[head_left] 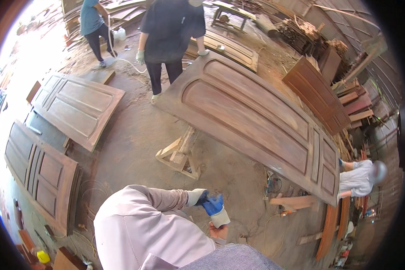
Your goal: The person uses a spray gun to apply a reddish-brown finish to a large wooden door. They refill the spray gun container from a yellow jug and continue spraying the door surface while other workers move and sand nearby doors.
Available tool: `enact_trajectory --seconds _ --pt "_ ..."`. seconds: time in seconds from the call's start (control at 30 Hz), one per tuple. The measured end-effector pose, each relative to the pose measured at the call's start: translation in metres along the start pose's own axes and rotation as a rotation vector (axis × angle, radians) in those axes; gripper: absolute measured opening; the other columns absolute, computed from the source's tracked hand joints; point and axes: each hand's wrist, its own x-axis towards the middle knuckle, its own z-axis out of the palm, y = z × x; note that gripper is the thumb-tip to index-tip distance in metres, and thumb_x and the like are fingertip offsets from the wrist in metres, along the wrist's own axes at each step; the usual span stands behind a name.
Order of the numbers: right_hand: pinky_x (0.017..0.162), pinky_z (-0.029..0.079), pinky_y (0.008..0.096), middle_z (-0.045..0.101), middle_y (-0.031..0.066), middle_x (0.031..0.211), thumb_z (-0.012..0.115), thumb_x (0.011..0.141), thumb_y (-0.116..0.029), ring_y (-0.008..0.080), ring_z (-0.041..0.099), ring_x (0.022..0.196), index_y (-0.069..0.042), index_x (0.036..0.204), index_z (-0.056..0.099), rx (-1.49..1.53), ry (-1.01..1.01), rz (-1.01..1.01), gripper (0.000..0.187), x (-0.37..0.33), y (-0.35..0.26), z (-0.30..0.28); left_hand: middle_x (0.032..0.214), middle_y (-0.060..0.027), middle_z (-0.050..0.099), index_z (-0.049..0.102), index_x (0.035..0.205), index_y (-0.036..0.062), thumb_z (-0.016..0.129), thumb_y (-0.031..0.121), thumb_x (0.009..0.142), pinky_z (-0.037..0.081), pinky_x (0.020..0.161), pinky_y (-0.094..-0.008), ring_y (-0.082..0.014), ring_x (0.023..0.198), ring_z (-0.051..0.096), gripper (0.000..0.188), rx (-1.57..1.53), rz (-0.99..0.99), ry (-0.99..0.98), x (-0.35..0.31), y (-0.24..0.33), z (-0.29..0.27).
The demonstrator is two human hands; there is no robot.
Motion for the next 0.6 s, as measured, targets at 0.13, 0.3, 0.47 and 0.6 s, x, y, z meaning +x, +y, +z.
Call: enact_trajectory --seconds 0.13,0.3,0.47,0.6 --pt "0.061 0.053 0.0363 0.070 0.0071 0.110 0.059 0.097 -0.021 0.0233 0.067 0.085 -0.006 0.121 0.062 -0.206 -0.049 -0.139 0.028 -0.004 -0.014 0.034 0.112 -0.0158 0.069 0.063 0.121 0.0061 0.059 0.048 0.095 0.052 0.091 -0.0372 -0.0298 0.103 0.067 0.050 0.733 0.488 0.346 -0.037 0.014 0.007" --pt "0.056 0.056 0.0332 0.071 0.0071 0.096 0.065 0.094 -0.012 0.0173 0.068 0.075 -0.003 0.112 0.064 -0.475 -0.028 -0.132 0.020 0.002 -0.017 0.071 0.122 -0.0162 0.066 0.059 0.130 0.0053 0.056 0.052 0.098 0.047 0.099 -0.0364 -0.0288 0.115 0.062 0.057 0.680 0.516 -0.180 -0.054 0.008 0.006" --pt "0.055 0.057 0.0326 0.070 0.0057 0.091 0.066 0.095 -0.011 0.0151 0.066 0.067 -0.003 0.112 0.064 -0.500 -0.059 -0.179 0.019 0.003 -0.009 0.082 0.118 -0.0188 0.068 0.059 0.130 0.0056 0.051 0.053 0.100 0.048 0.095 -0.0416 -0.0335 0.111 0.064 0.057 0.966 0.489 -0.230 -0.092 0.027 0.038" --pt "0.054 0.055 0.0305 0.068 0.0046 0.088 0.064 0.096 -0.011 0.0131 0.063 0.063 -0.001 0.112 0.065 -0.585 -0.071 -0.144 0.018 0.003 0.004 0.085 0.118 -0.0196 0.067 0.063 0.122 0.0082 0.047 0.046 0.101 0.049 0.092 -0.0484 -0.0405 0.109 0.062 0.046 1.148 0.552 -0.172 -0.067 0.014 0.018"
